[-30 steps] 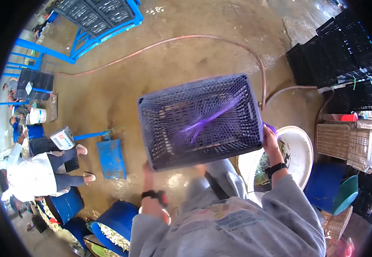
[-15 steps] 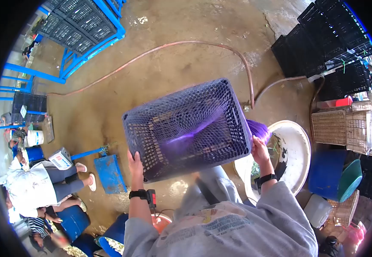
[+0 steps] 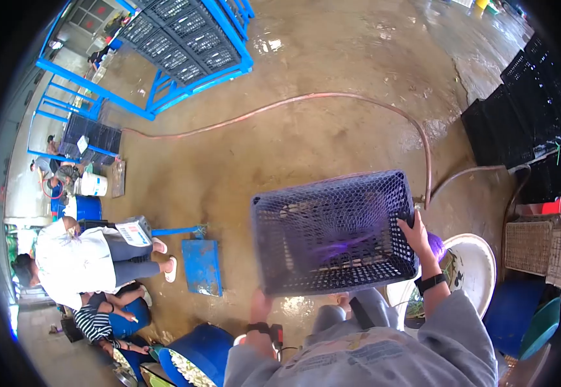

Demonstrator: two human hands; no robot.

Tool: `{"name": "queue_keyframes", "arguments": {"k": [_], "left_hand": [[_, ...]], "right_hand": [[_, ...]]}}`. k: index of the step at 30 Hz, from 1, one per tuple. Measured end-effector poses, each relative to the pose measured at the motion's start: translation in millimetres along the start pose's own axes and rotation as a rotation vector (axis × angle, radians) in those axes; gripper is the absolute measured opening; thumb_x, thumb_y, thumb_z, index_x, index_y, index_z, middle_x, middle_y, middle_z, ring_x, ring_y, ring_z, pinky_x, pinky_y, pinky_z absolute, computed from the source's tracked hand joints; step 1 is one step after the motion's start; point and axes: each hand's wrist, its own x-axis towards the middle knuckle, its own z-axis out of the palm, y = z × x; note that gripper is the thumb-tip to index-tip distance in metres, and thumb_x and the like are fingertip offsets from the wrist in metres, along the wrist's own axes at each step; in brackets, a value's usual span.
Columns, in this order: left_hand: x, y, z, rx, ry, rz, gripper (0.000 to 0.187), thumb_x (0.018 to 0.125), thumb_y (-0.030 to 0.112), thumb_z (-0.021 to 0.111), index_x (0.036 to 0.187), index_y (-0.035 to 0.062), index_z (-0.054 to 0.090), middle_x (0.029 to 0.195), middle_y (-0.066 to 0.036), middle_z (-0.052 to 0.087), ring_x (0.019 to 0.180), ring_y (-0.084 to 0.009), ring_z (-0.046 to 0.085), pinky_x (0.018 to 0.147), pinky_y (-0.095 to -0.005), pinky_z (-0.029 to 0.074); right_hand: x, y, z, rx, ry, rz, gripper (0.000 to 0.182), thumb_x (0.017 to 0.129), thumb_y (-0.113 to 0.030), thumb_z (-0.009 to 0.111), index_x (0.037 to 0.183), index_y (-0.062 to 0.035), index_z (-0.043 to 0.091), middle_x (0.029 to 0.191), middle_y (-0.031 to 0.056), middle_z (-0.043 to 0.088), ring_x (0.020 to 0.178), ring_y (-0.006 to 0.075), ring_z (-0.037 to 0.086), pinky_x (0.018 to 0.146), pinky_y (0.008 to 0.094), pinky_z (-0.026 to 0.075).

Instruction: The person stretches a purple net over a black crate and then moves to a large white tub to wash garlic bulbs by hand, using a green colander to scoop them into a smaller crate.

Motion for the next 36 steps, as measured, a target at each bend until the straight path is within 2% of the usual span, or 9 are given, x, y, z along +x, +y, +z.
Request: {"name": "queue_keyframes", "arguments": {"k": [2,4,12,16,19,26,29,35,36], "left_hand": [[14.0,-23.5,6.7,-0.667,0.048,-0.288,0.024,0.088,0.014,0.049,0.108,0.0030,0.053,0.102,-0.005,0.061,0.093,-0.0167,0.058,0.081,-0.0296,0.046],[15.6,1.3,-0.4,-0.823,0.118,-0.483,0.018,0.087,0.010,0.049,0.103,0.0036,0.055,0.099,-0.003,0.061,0.089,-0.0147,0.058,0.078,-0.0274,0.047],[-12.6,22.7,36.5,-1.361,0.486,-0.420,0.012,0.091,0.016,0.048,0.097,0.0092,0.056,0.083,-0.002,0.061,0.078,-0.0112,0.059,0.068,-0.0234,0.048],[-1.9,-2.2,58.4,-1.321,0.447,-0.449,0.007,0.089,0.013,0.051,0.088,0.0092,0.057,0.081,-0.001,0.061,0.073,-0.0105,0.057,0.064,-0.0227,0.046],[33.0,-32.4,54.3,-0.926,0.251,-0.338,0.014,0.089,0.021,0.051,0.094,0.0096,0.057,0.084,-0.002,0.061,0.075,-0.0111,0.056,0.066,-0.0238,0.045],[165.3,125.8,-98.0,-0.911,0.133,-0.158,0.038,0.088,0.025,0.047,0.124,0.0129,0.049,0.096,-0.001,0.060,0.087,-0.0114,0.056,0.072,-0.0289,0.046],[203.1,144.3,-104.4,-0.594,-0.171,-0.111,0.037,0.088,0.023,0.048,0.123,0.0131,0.050,0.093,-0.003,0.059,0.077,-0.0114,0.057,0.065,-0.0259,0.047],[219.6,135.2,-125.2,-0.230,-0.076,-0.032,0.022,0.086,0.025,0.052,0.099,0.0096,0.062,0.067,0.002,0.055,0.050,-0.0077,0.047,0.044,-0.0229,0.037],[225.0,133.2,-121.7,-0.289,-0.052,-0.066,0.026,0.086,0.028,0.050,0.098,0.0091,0.062,0.069,0.000,0.057,0.054,-0.0106,0.049,0.049,-0.0253,0.038]], "right_hand": [[8.4,11.8,8.7,-0.016,0.058,0.006,0.051,0.082,-0.025,0.056,0.123,-0.0012,0.039,0.104,0.0305,0.054,0.097,0.0446,0.053,0.085,0.0430,0.042],[15.3,20.6,10.8,-0.094,0.075,-0.054,0.049,0.082,-0.025,0.055,0.123,-0.0026,0.040,0.104,0.0293,0.055,0.097,0.0440,0.053,0.084,0.0432,0.042],[38.5,10.6,24.0,-0.365,0.147,0.056,0.043,0.083,-0.027,0.050,0.118,-0.0033,0.041,0.096,0.0273,0.058,0.087,0.0439,0.056,0.077,0.0480,0.044],[36.5,18.2,29.5,-0.422,0.190,0.025,0.044,0.082,-0.029,0.050,0.118,-0.0042,0.042,0.095,0.0268,0.058,0.084,0.0429,0.057,0.075,0.0480,0.045],[35.7,7.3,29.5,-0.455,0.195,0.063,0.044,0.081,-0.029,0.050,0.117,-0.0043,0.043,0.094,0.0265,0.059,0.083,0.0429,0.057,0.074,0.0482,0.045],[30.2,-16.7,31.0,-0.512,0.246,0.088,0.038,0.080,-0.031,0.049,0.108,-0.0050,0.046,0.090,0.0256,0.060,0.079,0.0426,0.058,0.071,0.0487,0.045],[34.1,-4.5,33.8,-0.499,0.278,0.070,0.042,0.079,-0.032,0.050,0.109,-0.0041,0.046,0.089,0.0253,0.060,0.080,0.0424,0.058,0.072,0.0482,0.045],[34.2,-3.6,35.3,-0.501,0.314,0.072,0.042,0.077,-0.032,0.052,0.108,-0.0041,0.050,0.088,0.0242,0.060,0.080,0.0415,0.058,0.072,0.0465,0.045],[34.0,-4.9,34.2,-0.478,0.324,0.064,0.041,0.077,-0.032,0.052,0.107,-0.0045,0.051,0.088,0.0238,0.060,0.080,0.0414,0.058,0.072,0.0464,0.045]]}}
